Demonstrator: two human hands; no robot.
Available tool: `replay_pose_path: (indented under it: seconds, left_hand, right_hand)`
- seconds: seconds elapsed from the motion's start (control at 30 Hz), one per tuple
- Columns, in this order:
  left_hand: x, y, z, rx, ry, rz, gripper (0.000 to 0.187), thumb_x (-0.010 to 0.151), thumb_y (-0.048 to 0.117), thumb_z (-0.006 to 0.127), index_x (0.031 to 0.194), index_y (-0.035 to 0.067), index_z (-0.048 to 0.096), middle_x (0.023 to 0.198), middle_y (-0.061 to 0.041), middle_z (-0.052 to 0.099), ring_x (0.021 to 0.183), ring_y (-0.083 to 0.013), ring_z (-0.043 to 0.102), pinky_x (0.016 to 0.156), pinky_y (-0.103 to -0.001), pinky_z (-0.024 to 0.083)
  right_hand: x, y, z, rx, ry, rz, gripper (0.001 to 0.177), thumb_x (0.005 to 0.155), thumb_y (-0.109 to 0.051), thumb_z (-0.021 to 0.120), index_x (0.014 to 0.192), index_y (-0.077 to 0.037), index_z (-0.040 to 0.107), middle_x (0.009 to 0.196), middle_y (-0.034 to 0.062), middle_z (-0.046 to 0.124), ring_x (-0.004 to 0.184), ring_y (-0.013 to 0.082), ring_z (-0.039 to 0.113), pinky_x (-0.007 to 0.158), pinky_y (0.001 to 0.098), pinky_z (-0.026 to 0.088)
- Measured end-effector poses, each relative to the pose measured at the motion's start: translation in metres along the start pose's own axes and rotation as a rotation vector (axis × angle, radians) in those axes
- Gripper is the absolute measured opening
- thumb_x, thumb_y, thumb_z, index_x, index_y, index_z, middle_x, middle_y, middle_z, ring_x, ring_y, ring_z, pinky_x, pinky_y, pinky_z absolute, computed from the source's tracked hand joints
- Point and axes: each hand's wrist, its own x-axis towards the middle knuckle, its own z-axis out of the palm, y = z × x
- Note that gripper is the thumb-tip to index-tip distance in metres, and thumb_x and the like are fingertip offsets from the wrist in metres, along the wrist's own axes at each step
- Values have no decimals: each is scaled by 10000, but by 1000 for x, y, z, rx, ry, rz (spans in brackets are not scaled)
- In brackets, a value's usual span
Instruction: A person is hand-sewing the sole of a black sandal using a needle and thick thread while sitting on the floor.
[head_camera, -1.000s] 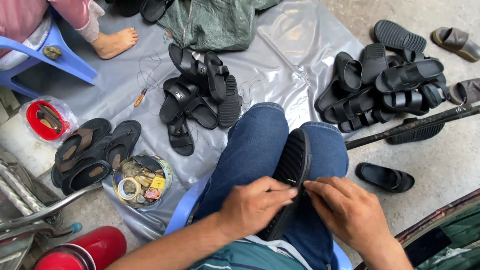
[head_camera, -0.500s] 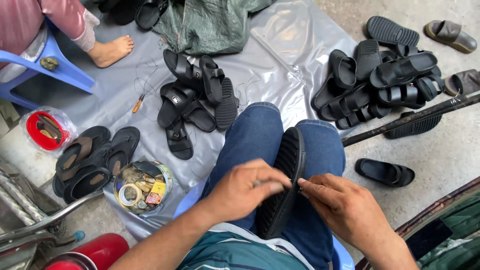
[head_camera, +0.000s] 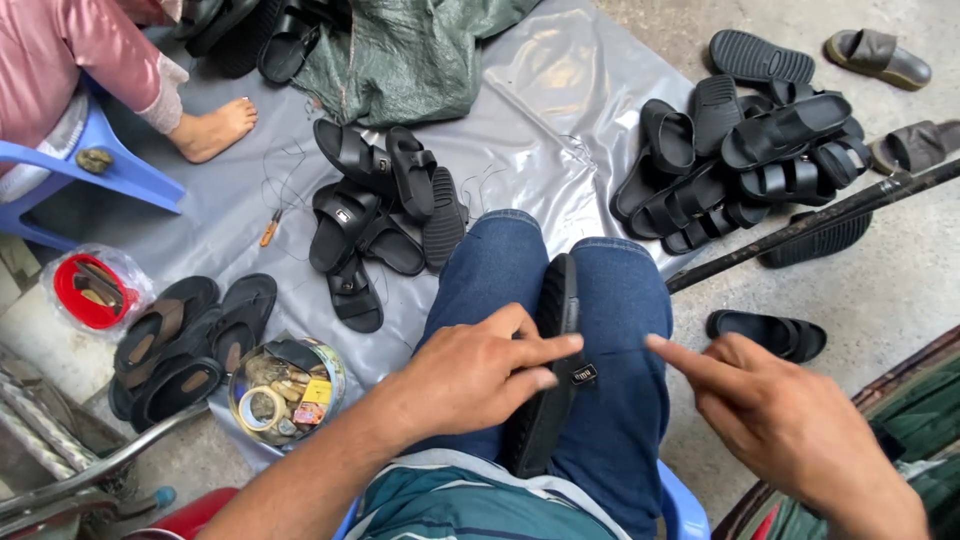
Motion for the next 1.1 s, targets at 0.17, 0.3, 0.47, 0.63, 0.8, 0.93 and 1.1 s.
replay_pose_path:
  seconds: [0.17,0.3,0.47,0.63,0.8,0.93,1.1]
  left_hand:
    - [7,8,21,-54,274,166,279,784,290,630,1030,159,653,891,-20,503,493,-121,522,454,-255,468]
    - [5,9,25,-183,292,80,125,793,213,621,870,152,700,817,14,528,518,-96,524,473,-229,451]
    - [2,7,27,-113,264,90,478,766,277,662,1203,151,515,957,-53,476,534,-135,549,463,-272,500]
    - [-2,8,23,-172,280,26,373,766,207,655,1116,154,540,939,-33,493,530,-124,558,467,-269,496]
    - [-4,5,28,-197,255,15,299,776,101,587,1068,147,542,903,-21,461,493,-91,478,428,-238,448]
    - [-1,8,34,-139,329,80,288,769,167,651,1050,162,584,931,-30,488,492,-107,533,425,-246,498]
    - [4,6,43,-78,406,172,254,776,208,671,1021,155,630,863,-21,494,488,-92,512,399,-222,471]
  right_hand:
    - [-4,-9,2,298,-1,-145,623,682,-124,572,1221,-436,560,662,-68,554,448,125,528,457,284,451]
    - [-2,-9,5,496,-20,-76,532,701,-108,589,1150,-385,651,661,-49,612,441,119,523,446,276,428]
    - [-2,-15,6,699,123,-207,489,703,-70,573,1150,-251,655,635,-14,629,480,115,536,472,255,452]
    - [4,-17,17,738,165,168,627,594,-198,785,1196,-241,618,493,38,605,400,127,496,374,265,380]
    - [14,-21,48,614,323,-32,321,633,-245,748,946,-226,679,594,-29,660,434,86,555,415,244,440]
    - [13,-36,44,834,480,-179,120,666,-147,710,774,-94,708,582,-14,641,402,64,438,378,204,345]
    - [14,-35,44,1016,467,-185,72,716,-103,665,770,-58,680,456,-34,509,369,53,353,345,200,276]
